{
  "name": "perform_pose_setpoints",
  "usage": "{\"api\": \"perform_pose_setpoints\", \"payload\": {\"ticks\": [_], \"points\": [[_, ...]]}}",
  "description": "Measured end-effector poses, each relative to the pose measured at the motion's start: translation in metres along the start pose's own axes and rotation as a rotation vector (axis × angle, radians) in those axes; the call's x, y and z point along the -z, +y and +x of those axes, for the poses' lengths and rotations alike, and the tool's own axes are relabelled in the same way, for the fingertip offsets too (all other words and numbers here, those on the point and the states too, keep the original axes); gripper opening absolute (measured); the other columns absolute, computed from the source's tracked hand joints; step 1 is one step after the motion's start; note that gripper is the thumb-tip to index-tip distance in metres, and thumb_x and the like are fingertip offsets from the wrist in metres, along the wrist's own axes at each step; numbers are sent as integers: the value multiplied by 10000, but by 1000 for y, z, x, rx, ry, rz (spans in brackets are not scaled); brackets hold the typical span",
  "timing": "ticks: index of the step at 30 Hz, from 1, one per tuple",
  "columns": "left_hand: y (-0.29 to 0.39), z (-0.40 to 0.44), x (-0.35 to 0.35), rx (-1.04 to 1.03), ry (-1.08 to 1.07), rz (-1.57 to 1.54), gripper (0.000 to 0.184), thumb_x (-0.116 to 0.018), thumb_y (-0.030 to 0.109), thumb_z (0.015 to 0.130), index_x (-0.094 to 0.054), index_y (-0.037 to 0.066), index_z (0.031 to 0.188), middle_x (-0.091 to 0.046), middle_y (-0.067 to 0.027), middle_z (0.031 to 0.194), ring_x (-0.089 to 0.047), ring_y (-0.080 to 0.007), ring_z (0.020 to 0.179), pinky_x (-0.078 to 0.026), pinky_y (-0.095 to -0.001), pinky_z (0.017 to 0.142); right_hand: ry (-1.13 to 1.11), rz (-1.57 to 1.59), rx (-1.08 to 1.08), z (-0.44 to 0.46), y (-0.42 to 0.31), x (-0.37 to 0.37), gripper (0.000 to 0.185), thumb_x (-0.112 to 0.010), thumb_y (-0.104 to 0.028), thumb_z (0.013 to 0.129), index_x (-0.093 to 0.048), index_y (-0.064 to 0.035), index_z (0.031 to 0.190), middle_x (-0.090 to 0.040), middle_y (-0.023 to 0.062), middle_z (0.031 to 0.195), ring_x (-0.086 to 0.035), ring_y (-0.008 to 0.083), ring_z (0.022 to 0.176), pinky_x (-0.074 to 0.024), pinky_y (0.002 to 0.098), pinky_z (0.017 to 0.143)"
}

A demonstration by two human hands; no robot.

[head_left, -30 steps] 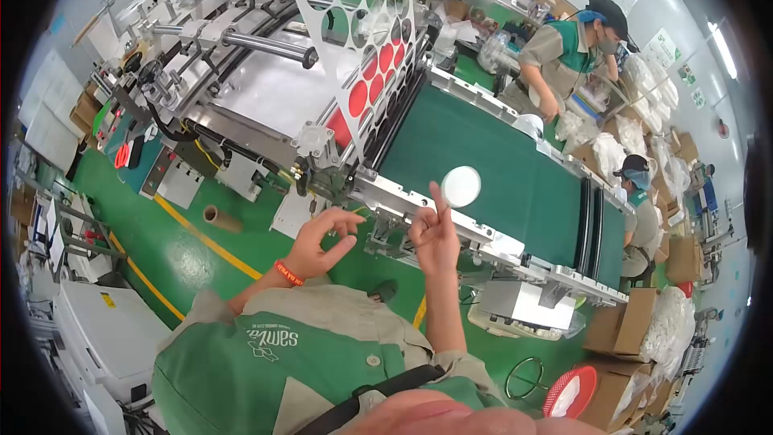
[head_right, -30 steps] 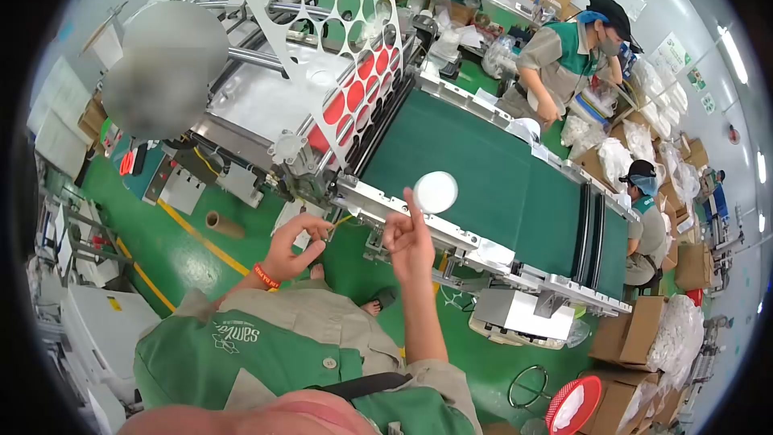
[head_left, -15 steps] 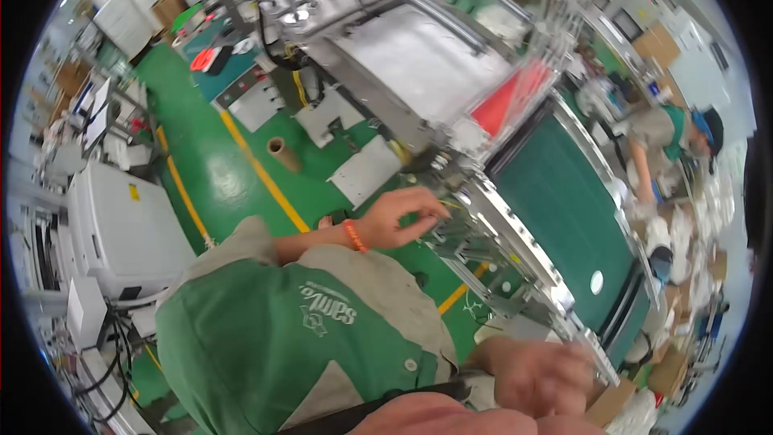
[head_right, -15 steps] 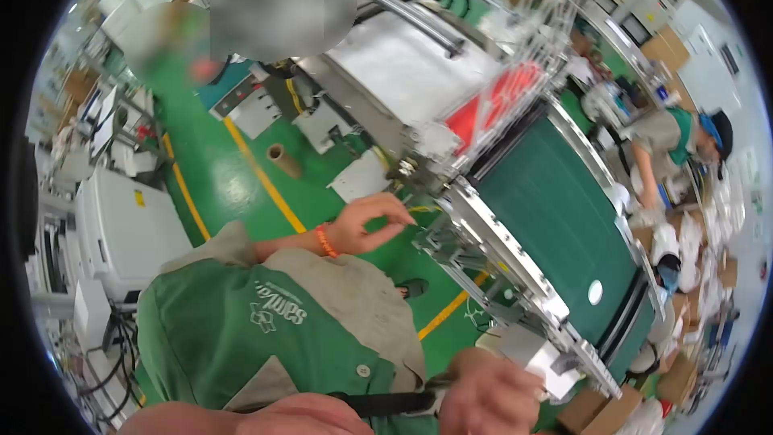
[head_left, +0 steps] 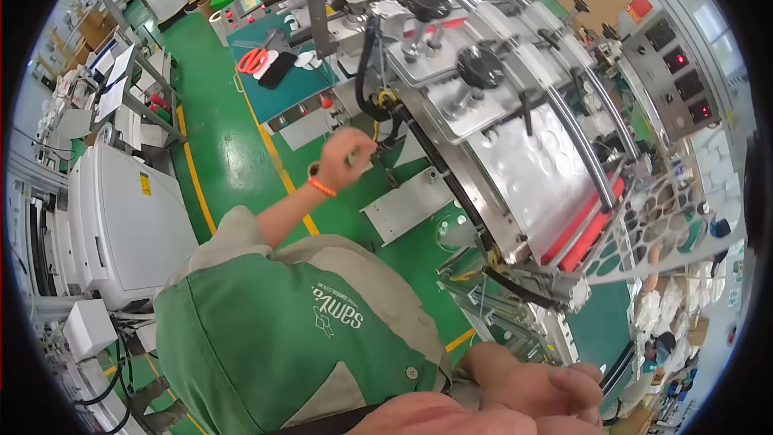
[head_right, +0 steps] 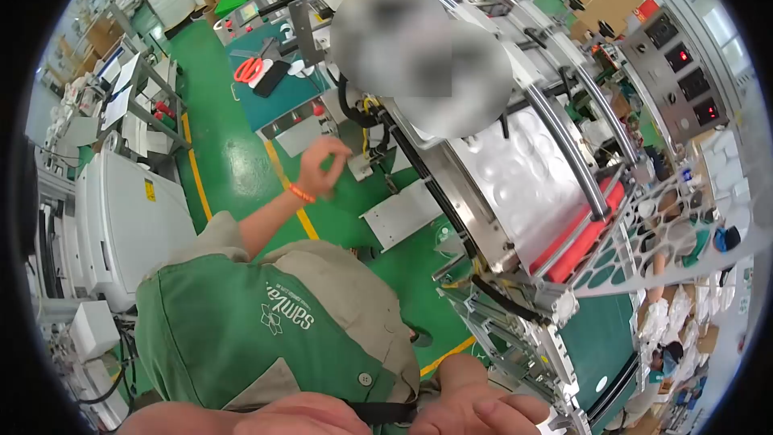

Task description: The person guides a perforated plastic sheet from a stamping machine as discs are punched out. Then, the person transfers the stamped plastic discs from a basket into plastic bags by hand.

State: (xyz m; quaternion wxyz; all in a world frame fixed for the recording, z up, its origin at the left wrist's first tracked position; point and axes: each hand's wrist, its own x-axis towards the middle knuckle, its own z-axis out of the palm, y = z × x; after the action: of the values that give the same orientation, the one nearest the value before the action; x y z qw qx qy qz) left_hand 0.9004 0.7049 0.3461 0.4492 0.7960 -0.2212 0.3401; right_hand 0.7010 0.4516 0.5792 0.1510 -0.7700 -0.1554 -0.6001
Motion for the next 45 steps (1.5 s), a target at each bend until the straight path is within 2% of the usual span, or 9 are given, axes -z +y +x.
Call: {"api": "perform_pose_setpoints", "payload": {"ticks": [3, 8, 12, 15, 17, 23, 33, 39, 45], "points": [[-120, -14, 35, 230, 72, 494, 324, -586, 56, 683, -501, 62, 996, -505, -121, 1019, -439, -294, 998, -329, -382, 877, -212, -198, -12, 19, -7, -14, 552, -693, -79, 503, -376, -38, 954, -394, 20, 713, -390, 132, 554, -303, 226, 496], [-268, -14, 76, 482, 8, 941, 658, -640, 240, 672, -322, 113, 1234, -255, -100, 1336, -276, -346, 1171, -276, -462, 926, -756, 814, -531, 93, -27, -34, 550, -614, -256, 642, -348, -62, 1083, -523, 109, 850, -399, 200, 981, -310, 398, 789], [-308, 9, 90, 602, 11, 1093, 646, -576, 303, 744, -266, 172, 1296, -198, -56, 1391, -209, -363, 1230, -248, -513, 935, -1172, 719, -626, 77, -34, -62, 362, -554, -105, 712, -367, -64, 1019, -537, 235, 791, -535, 294, 648, -402, 387, 536], [-331, -2, 89, 712, -130, 1068, 619, -530, 329, 776, -243, 231, 1316, -218, -12, 1387, -188, -357, 1247, -224, -538, 944, -489, 844, -138, 61, -36, -93, 294, -554, -68, 692, -391, -60, 937, -534, 240, 768, -480, 283, 544, -369, 357, 475], [-331, -6, 85, 770, -146, 1076, 599, -494, 352, 797, -224, 269, 1326, -232, 4, 1382, -195, -342, 1250, -195, -563, 954, -251, 709, -348, 52, -57, -101, 264, -559, -69, 692, -398, -58, 901, -537, 233, 777, -462, 279, 550, -373, 358, 495], [-316, -9, 94, 612, -77, 1098, 565, -437, 352, 830, -196, 293, 1338, -280, -6, 1359, -209, -324, 1248, -148, -583, 952, -388, 935, -305, 33, -53, -98, 211, -537, -56, 711, -394, -46, 867, -539, 219, 760, -453, 248, 549, -380, 356, 511], [-274, -25, 87, 534, 32, 785, 288, -546, 191, 767, -522, 180, 1053, -549, 3, 1000, -425, -197, 1047, -203, -505, 895, -428, 1071, -288, 19, -53, -90, 136, -540, -53, 707, -442, -9, 790, -536, 172, 760, -455, 228, 558, -380, 328, 510], [-260, -31, 82, 461, -13, 950, 458, -563, 193, 743, -422, 212, 1178, -360, 4, 1298, -290, -235, 1195, -196, -519, 907, -456, 1110, -281, 10, -60, -89, 104, -541, -51, 705, -470, 13, 743, -534, 143, 761, -457, 216, 564, -380, 311, 510], [-305, -24, 96, 864, 27, 922, 657, -498, 363, 790, -156, 251, 1340, -224, 3, 1389, -110, -348, 1270, -107, -634, 932, -483, 1164, -325, 7, -54, -79, 96, -543, -49, 702, -499, 36, 697, -532, 114, 761, -459, 204, 569, -380, 294, 510]]}}
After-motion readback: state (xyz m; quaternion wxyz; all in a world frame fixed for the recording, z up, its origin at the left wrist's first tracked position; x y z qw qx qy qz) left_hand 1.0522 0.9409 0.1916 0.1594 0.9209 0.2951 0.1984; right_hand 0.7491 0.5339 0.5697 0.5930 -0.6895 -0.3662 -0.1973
